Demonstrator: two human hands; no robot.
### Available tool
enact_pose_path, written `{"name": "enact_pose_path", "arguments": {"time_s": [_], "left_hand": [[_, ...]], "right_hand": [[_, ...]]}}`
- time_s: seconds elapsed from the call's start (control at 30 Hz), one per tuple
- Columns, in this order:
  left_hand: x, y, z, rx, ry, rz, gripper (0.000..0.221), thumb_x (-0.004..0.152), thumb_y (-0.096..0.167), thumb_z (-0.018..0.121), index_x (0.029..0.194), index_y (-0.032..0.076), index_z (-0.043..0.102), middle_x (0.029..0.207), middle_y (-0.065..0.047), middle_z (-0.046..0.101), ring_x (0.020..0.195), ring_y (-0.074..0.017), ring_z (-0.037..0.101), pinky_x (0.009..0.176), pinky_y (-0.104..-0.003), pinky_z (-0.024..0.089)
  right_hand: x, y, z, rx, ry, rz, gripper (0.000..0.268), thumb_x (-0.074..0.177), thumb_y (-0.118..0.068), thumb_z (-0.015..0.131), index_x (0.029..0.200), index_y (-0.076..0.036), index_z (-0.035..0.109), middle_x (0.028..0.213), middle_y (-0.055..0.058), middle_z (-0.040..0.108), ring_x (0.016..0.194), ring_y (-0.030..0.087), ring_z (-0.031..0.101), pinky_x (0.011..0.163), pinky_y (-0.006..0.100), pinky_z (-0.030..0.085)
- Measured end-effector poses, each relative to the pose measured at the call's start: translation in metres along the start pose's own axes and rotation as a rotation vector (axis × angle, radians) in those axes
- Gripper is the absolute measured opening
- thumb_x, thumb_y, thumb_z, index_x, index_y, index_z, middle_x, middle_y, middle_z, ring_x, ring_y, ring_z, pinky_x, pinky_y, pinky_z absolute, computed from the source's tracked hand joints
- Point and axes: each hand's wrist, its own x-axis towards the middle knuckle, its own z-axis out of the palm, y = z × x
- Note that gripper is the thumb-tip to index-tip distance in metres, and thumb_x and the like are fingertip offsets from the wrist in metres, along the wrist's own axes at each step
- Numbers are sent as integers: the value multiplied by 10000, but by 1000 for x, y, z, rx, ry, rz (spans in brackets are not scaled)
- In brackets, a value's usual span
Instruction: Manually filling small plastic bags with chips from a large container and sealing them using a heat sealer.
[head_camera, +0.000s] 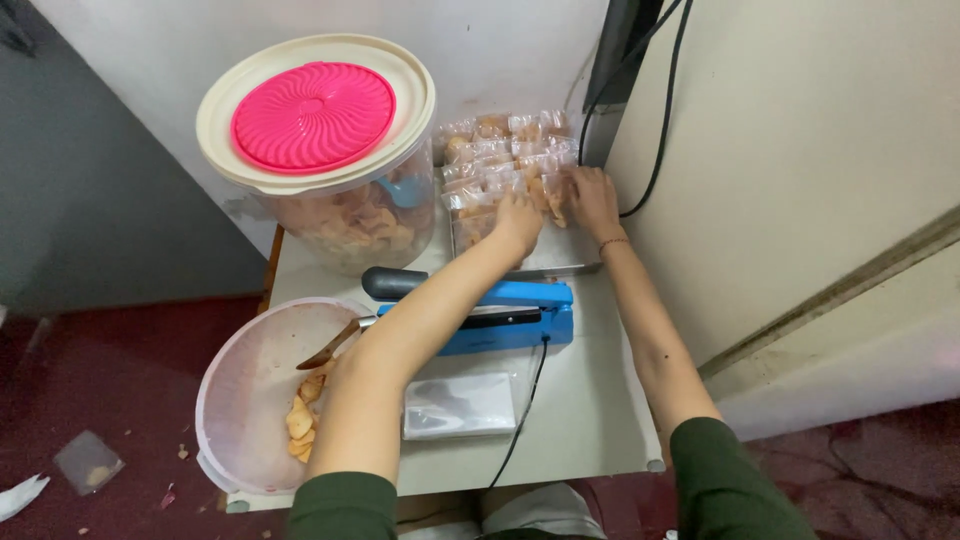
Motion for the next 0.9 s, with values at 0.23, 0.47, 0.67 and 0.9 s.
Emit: {"name": "enact_pose_path", "arguments": {"time_s": [0.23,0.47,0.67,0.9], "left_hand": [[30,-19,53,37,171,-12,382,918,144,563,1273,48,666,1307,-168,669,1244,-391,580,1097,-666,208],[-25,-31,-3,-29,197,-37,434,817,218,731,1231,88,711,1246,-181,713,1183,-393,627,1058,-655,240],[8,-41,7,-491,190,-147,1105,708,391,898,1528,8,265,1307,-253,630,1212,-451,637,1035,-613,445],[-44,-45,-67,-1292,309,-256,1103,571,359,940,1452,125,320,1306,-131,680,1195,-358,652,894,-431,531]], "right_hand": [[22,0,1,-113,-194,-19,435,906,-335,766,1311,-267,623,1325,-5,651,1228,214,551,1002,409,390],[34,14,0,354,-272,158,273,709,-198,923,919,-123,766,954,126,737,987,364,704,825,422,531],[58,-2,-73,801,-319,150,164,787,-79,836,907,-132,737,803,27,708,745,136,663,699,296,535],[37,-99,-232,1070,-512,4,58,983,-149,727,1014,-124,685,840,-43,674,790,24,620,718,171,515]]}}
